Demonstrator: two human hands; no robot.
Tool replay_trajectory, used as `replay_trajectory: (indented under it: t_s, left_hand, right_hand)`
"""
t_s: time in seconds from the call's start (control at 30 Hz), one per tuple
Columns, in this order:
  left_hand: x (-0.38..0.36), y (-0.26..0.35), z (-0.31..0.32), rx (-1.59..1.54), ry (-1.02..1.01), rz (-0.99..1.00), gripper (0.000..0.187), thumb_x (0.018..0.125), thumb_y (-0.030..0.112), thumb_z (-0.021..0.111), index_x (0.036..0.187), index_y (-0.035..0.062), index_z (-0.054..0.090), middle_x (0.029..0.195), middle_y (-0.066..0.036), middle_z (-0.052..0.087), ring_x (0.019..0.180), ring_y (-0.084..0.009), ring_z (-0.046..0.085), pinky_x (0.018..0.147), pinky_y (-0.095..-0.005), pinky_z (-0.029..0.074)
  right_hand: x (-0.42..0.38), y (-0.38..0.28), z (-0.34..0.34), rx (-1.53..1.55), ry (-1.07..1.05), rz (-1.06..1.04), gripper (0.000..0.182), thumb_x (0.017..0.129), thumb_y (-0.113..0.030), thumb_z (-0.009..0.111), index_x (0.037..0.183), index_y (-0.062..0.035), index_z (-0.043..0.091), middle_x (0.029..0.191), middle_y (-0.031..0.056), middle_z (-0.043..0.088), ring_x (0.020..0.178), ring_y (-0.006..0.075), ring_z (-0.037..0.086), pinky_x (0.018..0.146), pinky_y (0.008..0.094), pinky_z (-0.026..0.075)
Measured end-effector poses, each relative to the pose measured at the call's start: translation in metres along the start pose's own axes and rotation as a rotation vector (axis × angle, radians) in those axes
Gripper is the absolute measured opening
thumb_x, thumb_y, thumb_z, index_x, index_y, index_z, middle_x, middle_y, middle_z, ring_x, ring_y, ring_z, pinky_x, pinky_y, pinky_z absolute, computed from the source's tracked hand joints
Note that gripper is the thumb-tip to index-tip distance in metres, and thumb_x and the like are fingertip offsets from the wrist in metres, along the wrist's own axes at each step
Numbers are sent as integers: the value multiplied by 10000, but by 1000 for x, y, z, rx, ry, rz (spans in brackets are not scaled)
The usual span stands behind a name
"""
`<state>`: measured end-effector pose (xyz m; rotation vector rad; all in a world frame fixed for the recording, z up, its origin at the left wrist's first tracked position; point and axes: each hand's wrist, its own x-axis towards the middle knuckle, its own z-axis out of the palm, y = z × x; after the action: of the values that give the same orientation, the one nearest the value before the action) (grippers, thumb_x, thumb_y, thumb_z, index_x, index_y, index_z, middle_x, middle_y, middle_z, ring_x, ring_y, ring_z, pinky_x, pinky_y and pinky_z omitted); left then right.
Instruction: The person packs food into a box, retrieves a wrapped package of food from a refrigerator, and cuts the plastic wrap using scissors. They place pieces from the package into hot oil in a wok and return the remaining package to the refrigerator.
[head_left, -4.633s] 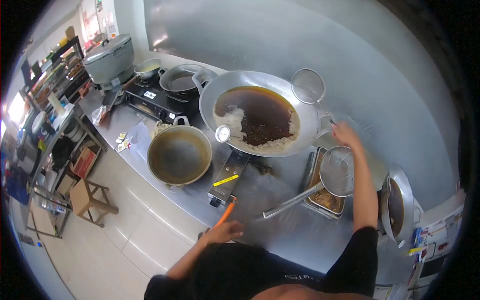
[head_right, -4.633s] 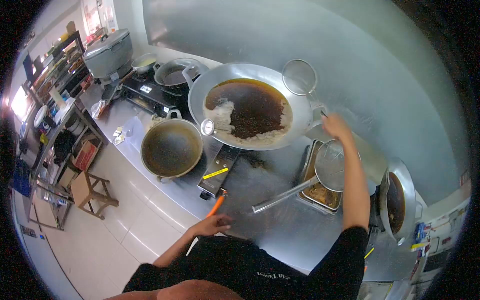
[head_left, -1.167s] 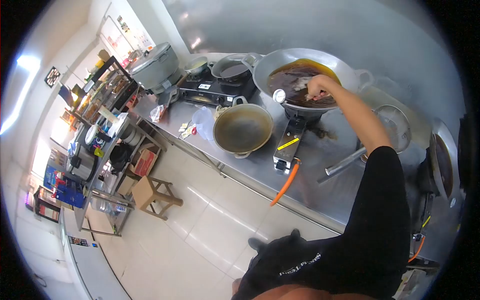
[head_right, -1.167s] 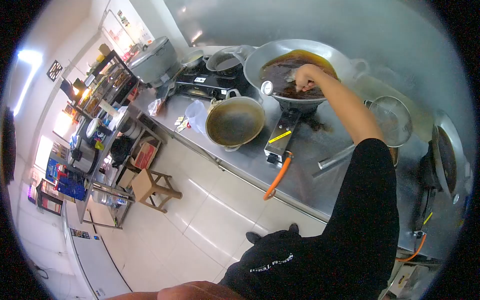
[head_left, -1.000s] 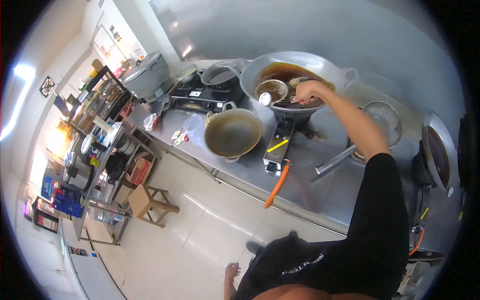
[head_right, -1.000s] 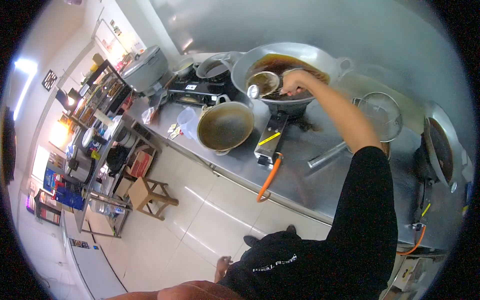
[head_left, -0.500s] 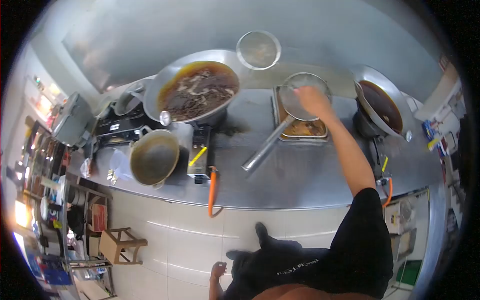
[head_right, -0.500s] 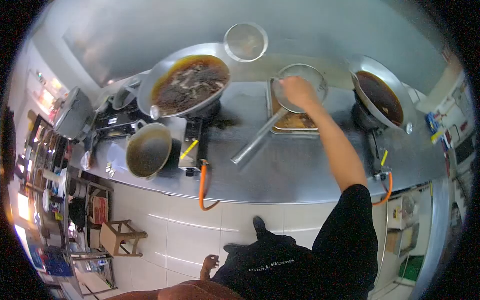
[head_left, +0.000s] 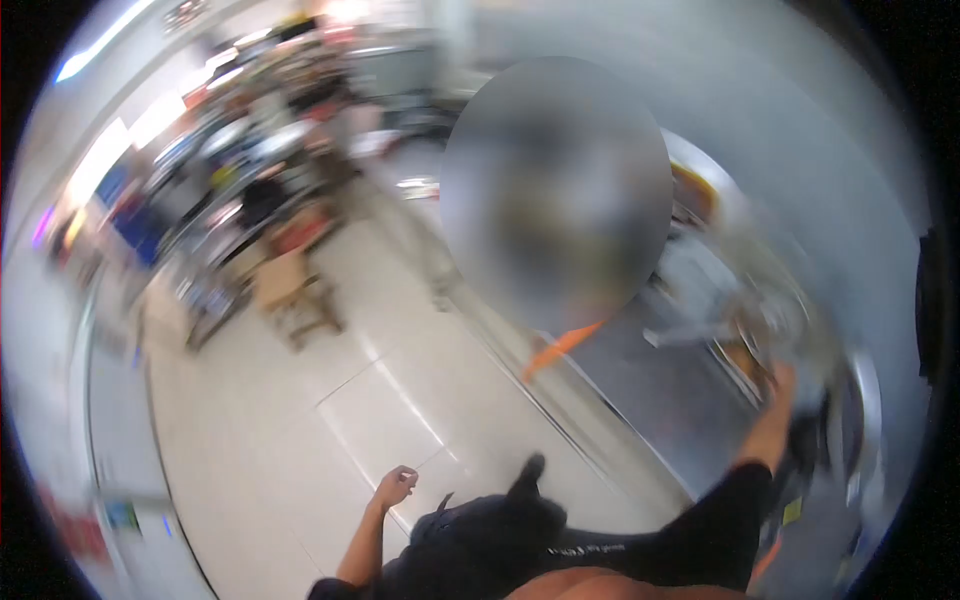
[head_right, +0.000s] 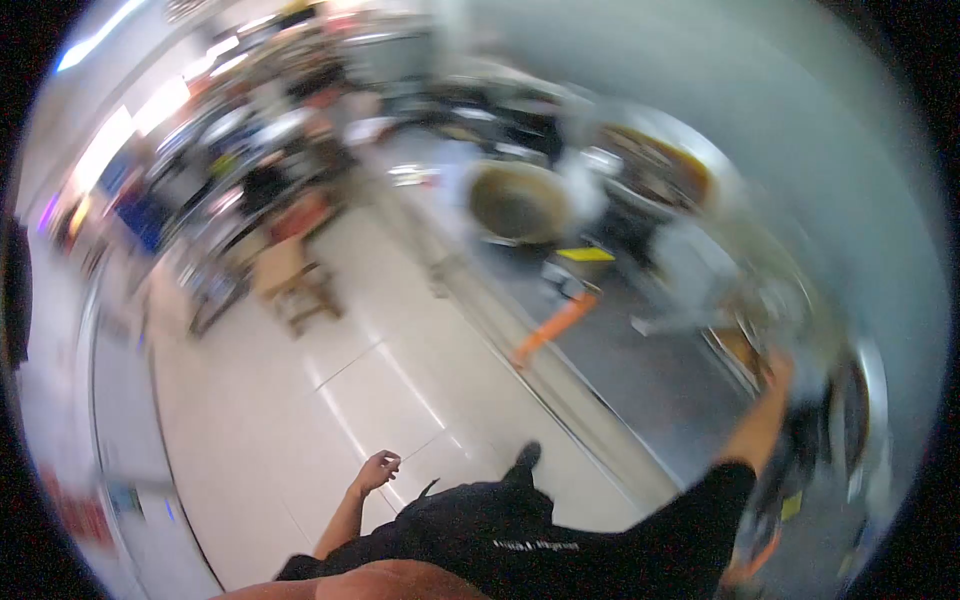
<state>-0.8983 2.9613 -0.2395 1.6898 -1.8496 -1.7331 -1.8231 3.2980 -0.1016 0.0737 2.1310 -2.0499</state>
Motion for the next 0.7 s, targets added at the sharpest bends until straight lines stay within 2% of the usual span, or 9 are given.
replay_trajectory:
  t_s: [0.1, 0.27, 0.37, 0.47, 0.5, 0.53, 0.57, 0.63, 0.7]
  left_hand:
    - [-85, -58, -40, -40, 201, -99, 342, 891, 313, 623, 1044, 8, 636, 781, -142, 669, 701, -193, 654, 679, -330, 528]
    - [-214, -250, -75, -16, 397, -230, 385, 839, 379, 656, 1013, 36, 668, 851, -149, 693, 746, -232, 661, 723, -371, 524]
    - [-297, -291, -97, -318, 418, -423, 391, 846, 396, 634, 1037, 57, 669, 929, -177, 694, 887, -293, 669, 810, -400, 520]
    - [-359, -295, -132, -318, 510, -246, 378, 878, 380, 608, 1097, 73, 641, 997, -184, 677, 927, -291, 651, 831, -393, 504]
    - [-379, -291, -147, -328, 594, -193, 377, 890, 372, 599, 1125, 78, 624, 1005, -182, 671, 927, -287, 642, 827, -387, 497]
    - [-393, -307, -156, -345, 721, -105, 385, 907, 374, 582, 1156, 81, 593, 1015, -179, 664, 935, -300, 632, 839, -391, 486]
    - [-422, -305, -174, -371, 813, -109, 408, 918, 398, 576, 1171, 79, 585, 1009, -166, 659, 924, -266, 625, 822, -379, 490]
    - [-479, -323, -198, -437, 1004, -139, 409, 929, 405, 573, 1177, 80, 579, 988, -150, 657, 896, -231, 622, 793, -364, 498]
    - [-534, -370, -206, -510, 1201, -174, 365, 930, 371, 576, 1160, 88, 585, 961, -141, 663, 859, -231, 628, 770, -361, 504]
  right_hand:
    - [11, -41, 50, -920, 184, -438, 278, 827, -132, 532, 924, 88, 671, 894, 216, 671, 740, 303, 611, 625, 451, 446]
    - [-312, 54, 307, -822, 151, -962, 409, 990, -295, 439, 1203, 37, 546, 1074, 269, 630, 956, 435, 616, 848, 455, 484]
    - [-576, 245, 426, -671, -622, -782, 399, 983, -276, 466, 1211, 44, 534, 1184, 254, 574, 1157, 317, 546, 947, 429, 445]
    - [-880, 311, 418, -1147, -2164, 52, 395, 946, -261, 520, 1291, -70, 523, 1220, 186, 601, 1150, 313, 562, 980, 400, 438]
    - [-986, 295, 399, -1108, -2664, -707, 374, 937, -274, 549, 1240, -57, 553, 1173, 171, 632, 1080, 317, 601, 935, 401, 460]
    - [-1057, 289, 387, -918, -3097, -856, 395, 926, -302, 576, 1235, -58, 555, 1126, 173, 645, 1043, 330, 609, 907, 395, 462]
    - [-1117, 275, 379, -972, -3215, -1112, 386, 929, -308, 578, 1241, -82, 564, 1067, 162, 660, 977, 274, 627, 848, 370, 482]
    - [-1212, 257, 387, -1087, -3278, -585, 374, 919, -281, 596, 1246, -102, 569, 994, 139, 674, 885, 202, 639, 769, 334, 505]
    - [-1299, 251, 424, -1155, -3231, -705, 360, 904, -248, 613, 1232, -101, 582, 902, 105, 684, 795, 146, 626, 700, 302, 512]
